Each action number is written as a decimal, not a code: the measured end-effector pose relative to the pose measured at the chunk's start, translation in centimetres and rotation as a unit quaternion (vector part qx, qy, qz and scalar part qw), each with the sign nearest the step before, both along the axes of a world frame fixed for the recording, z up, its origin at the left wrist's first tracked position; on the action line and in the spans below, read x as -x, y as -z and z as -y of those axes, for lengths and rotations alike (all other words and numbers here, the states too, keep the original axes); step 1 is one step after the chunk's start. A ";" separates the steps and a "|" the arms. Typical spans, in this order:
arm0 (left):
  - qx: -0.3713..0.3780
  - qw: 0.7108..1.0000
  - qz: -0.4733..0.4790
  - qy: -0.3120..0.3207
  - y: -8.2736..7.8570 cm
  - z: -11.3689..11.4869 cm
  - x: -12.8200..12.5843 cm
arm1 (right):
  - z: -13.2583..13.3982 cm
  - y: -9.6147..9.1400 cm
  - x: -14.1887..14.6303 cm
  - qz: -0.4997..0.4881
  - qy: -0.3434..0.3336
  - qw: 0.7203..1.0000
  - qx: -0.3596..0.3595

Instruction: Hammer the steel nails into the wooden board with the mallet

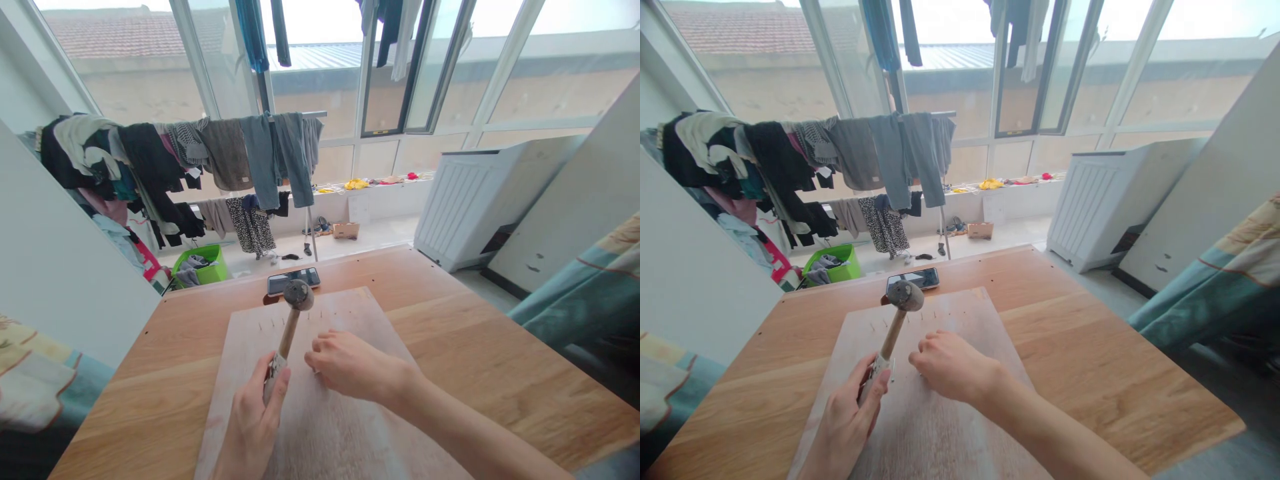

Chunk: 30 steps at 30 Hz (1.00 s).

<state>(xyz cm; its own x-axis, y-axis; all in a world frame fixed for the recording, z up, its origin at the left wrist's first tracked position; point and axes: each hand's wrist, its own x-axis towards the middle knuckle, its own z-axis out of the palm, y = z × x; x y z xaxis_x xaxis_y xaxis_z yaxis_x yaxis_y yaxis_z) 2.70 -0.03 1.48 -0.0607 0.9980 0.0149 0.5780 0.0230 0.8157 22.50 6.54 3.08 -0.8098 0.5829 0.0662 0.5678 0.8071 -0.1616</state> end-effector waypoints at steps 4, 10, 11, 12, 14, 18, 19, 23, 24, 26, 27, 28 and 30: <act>-0.011 1.000 0.003 -0.010 0.0 0.0 0.0 | -1.7 0.2 -1.9 -0.071 0.044 0.993 0.079; -0.007 1.000 -0.006 0.002 0.5 -0.1 0.2 | -4.9 1.2 -5.2 -0.244 0.173 0.942 0.155; -0.006 1.000 -0.006 0.005 0.7 -0.2 0.3 | -5.4 1.4 -5.5 -0.247 0.196 0.938 0.142; -0.006 1.000 -0.005 0.008 0.9 -0.2 0.3 | -5.8 1.7 -5.8 -0.245 0.213 0.937 0.130; -0.003 1.000 -0.002 0.011 1.2 -0.2 0.4 | -6.4 2.1 -6.2 -0.239 0.241 0.935 0.103; 0.006 1.000 0.002 0.009 1.2 -0.2 0.4 | -6.4 2.3 -6.4 -0.202 0.264 0.942 0.053; 0.006 1.000 0.004 0.007 1.2 -0.2 0.4 | -6.4 2.3 -6.3 -0.193 0.264 0.944 0.045; 0.008 1.000 0.008 0.004 0.7 -0.1 0.3 | -6.4 1.7 -5.8 -0.174 0.250 0.952 0.026; 0.009 1.000 0.009 0.003 0.7 -0.1 0.3 | -6.5 1.6 -5.7 -0.175 0.245 0.953 0.024; 0.011 1.000 0.009 0.002 0.7 -0.1 0.2 | -6.8 1.5 -5.5 -0.185 0.239 0.953 0.023; 0.011 1.000 0.008 0.003 0.7 -0.1 0.2 | -7.0 1.5 -5.4 -0.194 0.239 0.951 0.025; 0.011 1.000 0.007 0.006 0.8 -0.1 0.2 | -7.2 1.6 -5.4 -0.207 0.241 0.948 0.029; 0.010 1.000 0.005 0.014 0.9 -0.1 0.2 | -7.7 2.1 -5.4 -0.239 0.249 0.938 0.040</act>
<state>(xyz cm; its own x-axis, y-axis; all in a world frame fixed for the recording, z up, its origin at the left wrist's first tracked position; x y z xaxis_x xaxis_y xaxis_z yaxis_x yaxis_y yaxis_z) 2.46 0.09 0.59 -0.0335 0.9994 -0.0065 0.5700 0.0244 0.8213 27.86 14.20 0.99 -0.3249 0.8995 0.2921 0.7185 0.4356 -0.5423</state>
